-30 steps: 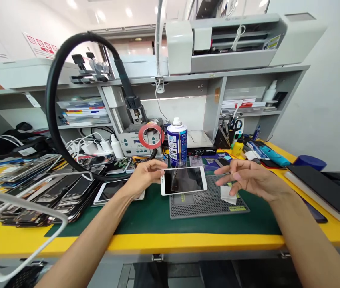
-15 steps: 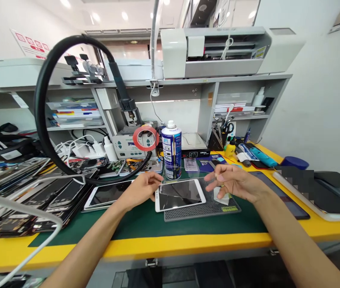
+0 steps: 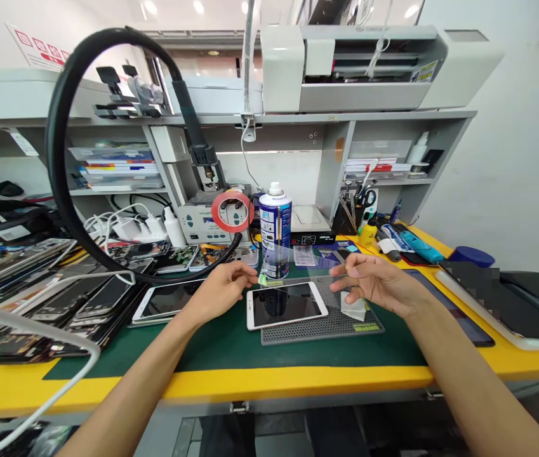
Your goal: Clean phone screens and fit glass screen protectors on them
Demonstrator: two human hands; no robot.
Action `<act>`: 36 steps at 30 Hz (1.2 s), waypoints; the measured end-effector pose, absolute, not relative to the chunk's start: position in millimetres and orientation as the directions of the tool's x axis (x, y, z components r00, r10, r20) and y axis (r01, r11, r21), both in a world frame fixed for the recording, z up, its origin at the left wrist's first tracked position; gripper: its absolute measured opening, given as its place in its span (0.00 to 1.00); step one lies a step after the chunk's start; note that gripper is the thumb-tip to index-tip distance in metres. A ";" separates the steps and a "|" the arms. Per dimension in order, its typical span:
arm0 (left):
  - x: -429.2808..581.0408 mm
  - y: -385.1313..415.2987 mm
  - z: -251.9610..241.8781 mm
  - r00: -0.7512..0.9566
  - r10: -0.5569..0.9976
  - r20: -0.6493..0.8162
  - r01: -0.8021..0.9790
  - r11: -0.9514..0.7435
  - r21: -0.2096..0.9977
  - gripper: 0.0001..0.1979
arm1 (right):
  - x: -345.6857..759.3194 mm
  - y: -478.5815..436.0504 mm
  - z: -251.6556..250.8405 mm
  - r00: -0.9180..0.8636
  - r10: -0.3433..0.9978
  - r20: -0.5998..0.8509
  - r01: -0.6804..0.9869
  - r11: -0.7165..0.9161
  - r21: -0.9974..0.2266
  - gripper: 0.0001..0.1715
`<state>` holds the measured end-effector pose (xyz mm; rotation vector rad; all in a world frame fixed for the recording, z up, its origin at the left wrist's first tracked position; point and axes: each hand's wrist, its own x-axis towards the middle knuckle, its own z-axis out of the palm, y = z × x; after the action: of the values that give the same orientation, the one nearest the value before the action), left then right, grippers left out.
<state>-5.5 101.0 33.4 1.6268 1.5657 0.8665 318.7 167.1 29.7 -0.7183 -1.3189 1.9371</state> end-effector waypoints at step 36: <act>93.5 20.1 24.9 -0.303 0.951 -0.068 -0.515 -0.104 0.851 0.33 | 247.5 60.0 11.7 -0.189 0.887 0.422 -0.174 0.393 -0.903 0.05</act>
<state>93.5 20.1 24.9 0.6317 0.9841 1.6589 247.5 60.0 11.7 -0.6836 -1.4405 1.0995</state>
